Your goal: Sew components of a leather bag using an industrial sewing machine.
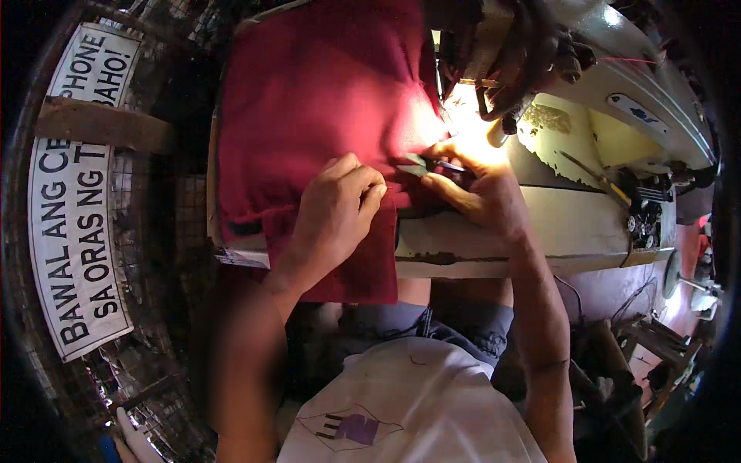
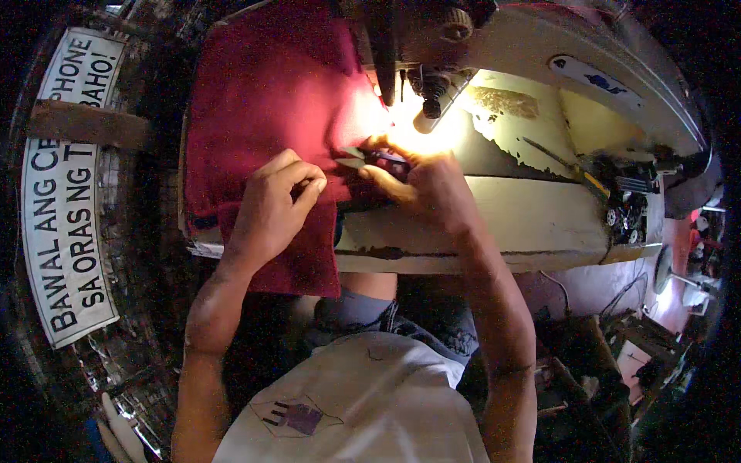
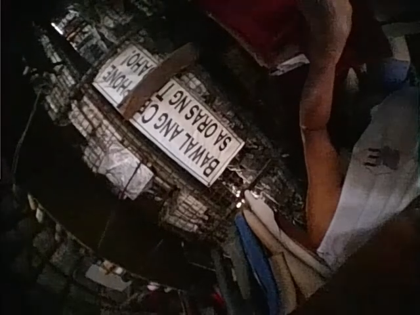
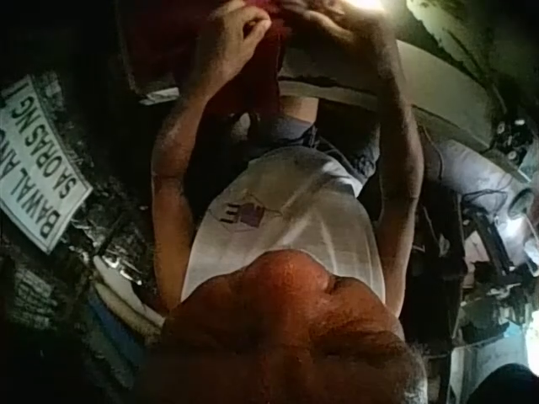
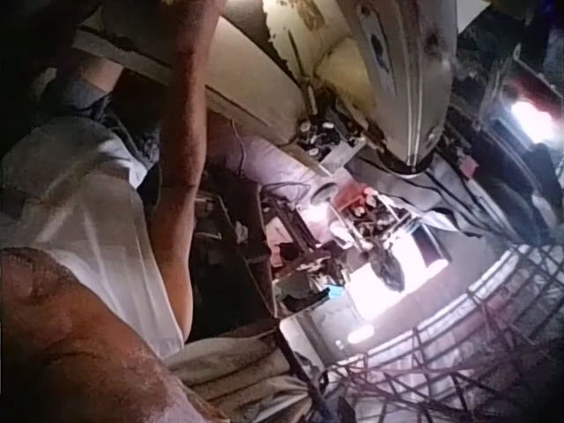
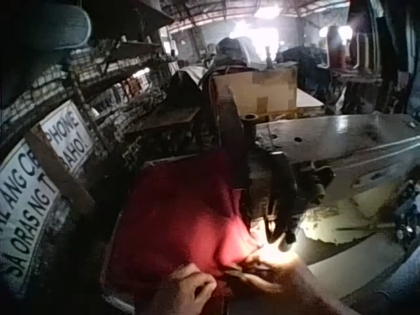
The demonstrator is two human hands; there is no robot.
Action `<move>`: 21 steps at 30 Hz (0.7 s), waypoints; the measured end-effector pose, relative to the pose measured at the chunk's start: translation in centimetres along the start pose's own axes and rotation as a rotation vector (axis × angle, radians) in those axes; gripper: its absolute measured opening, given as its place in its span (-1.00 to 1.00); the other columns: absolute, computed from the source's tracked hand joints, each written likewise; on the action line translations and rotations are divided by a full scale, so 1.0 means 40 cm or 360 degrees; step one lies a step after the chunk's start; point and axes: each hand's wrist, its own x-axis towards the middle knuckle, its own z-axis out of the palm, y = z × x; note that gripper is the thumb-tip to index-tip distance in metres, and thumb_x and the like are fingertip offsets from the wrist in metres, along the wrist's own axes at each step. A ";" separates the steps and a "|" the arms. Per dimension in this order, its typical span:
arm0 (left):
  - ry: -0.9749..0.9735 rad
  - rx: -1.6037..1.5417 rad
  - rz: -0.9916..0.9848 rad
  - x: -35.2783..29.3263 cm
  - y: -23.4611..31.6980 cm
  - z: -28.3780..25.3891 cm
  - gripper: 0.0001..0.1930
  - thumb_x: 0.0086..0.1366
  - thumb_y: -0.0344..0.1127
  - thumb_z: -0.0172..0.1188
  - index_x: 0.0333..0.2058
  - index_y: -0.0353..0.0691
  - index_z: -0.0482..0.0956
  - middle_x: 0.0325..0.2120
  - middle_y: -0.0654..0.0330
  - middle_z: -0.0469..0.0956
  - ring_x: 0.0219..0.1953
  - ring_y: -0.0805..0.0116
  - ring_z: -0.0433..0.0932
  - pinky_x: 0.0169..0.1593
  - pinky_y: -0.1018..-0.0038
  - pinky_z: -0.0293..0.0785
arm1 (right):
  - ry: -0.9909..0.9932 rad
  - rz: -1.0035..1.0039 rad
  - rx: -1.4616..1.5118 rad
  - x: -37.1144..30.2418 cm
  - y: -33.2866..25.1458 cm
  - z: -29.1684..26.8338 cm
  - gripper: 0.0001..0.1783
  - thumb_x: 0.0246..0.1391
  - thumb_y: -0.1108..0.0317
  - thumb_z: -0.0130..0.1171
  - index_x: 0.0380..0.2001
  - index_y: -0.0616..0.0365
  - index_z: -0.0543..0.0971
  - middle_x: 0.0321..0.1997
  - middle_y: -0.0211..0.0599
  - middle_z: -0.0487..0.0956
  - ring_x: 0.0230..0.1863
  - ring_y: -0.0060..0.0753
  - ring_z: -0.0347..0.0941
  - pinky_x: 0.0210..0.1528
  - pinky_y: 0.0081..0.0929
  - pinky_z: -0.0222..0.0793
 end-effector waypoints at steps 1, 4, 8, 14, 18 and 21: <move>-0.0003 0.0002 0.0003 0.000 -0.001 0.002 -0.88 0.25 -0.46 0.25 -0.24 -0.31 0.56 -0.45 0.09 0.45 -0.39 0.18 0.53 -0.26 0.30 0.46 | -0.0025 -0.0046 0.0113 0.006 -0.007 0.006 -0.67 0.14 0.29 0.33 -0.02 0.06 0.64 -0.17 -0.25 0.70 -0.30 -0.56 0.60 -0.21 -0.46 0.54; 0.0062 -0.0139 -0.0014 -0.006 -0.007 0.019 -0.93 0.31 -0.46 0.19 -0.27 -0.32 0.52 -0.42 0.05 0.46 -0.36 0.13 0.55 -0.24 0.27 0.46 | -0.0345 0.0146 -0.0055 0.019 -0.049 -0.033 -0.67 0.13 0.22 0.32 -0.03 -0.03 0.65 -0.19 -0.24 0.70 -0.24 -0.41 0.65 -0.14 -0.42 0.56; 0.0209 -0.0137 0.0074 -0.012 -0.010 0.036 -0.96 0.32 -0.50 0.14 -0.28 -0.32 0.47 -0.40 0.03 0.46 -0.34 0.06 0.54 -0.23 0.26 0.46 | -0.0479 0.0219 -0.0066 0.036 -0.042 -0.034 -0.65 0.13 0.14 0.31 -0.01 -0.08 0.64 -0.18 -0.25 0.70 -0.18 -0.28 0.66 -0.08 -0.37 0.56; 0.0293 -0.0168 0.0146 -0.014 -0.019 0.051 -0.93 0.26 -0.51 0.18 -0.32 -0.26 0.46 -0.43 0.07 0.43 -0.35 0.02 0.49 -0.27 0.14 0.41 | -0.0661 0.0314 -0.0008 0.053 -0.024 -0.019 -0.63 0.09 0.27 0.33 -0.01 0.06 0.63 -0.12 -0.24 0.67 -0.08 -0.35 0.62 0.03 -0.41 0.50; 0.0327 -0.0147 0.0179 -0.016 -0.023 0.054 -0.93 0.27 -0.52 0.17 -0.31 -0.25 0.45 -0.43 0.07 0.43 -0.35 0.03 0.49 -0.27 0.16 0.41 | -0.0635 0.0045 -0.0208 0.059 -0.036 -0.012 -0.68 0.11 0.27 0.32 -0.07 0.13 0.62 -0.15 -0.24 0.65 -0.08 -0.37 0.61 0.03 -0.41 0.49; 0.0419 -0.0223 0.0136 -0.022 -0.027 0.063 -0.93 0.28 -0.53 0.15 -0.30 -0.25 0.45 -0.43 0.07 0.43 -0.36 0.04 0.49 -0.27 0.18 0.41 | -0.0584 0.0145 -0.0100 0.040 -0.019 -0.003 -0.70 0.12 0.26 0.32 -0.10 0.13 0.62 -0.17 -0.25 0.64 -0.07 -0.41 0.59 0.02 -0.42 0.48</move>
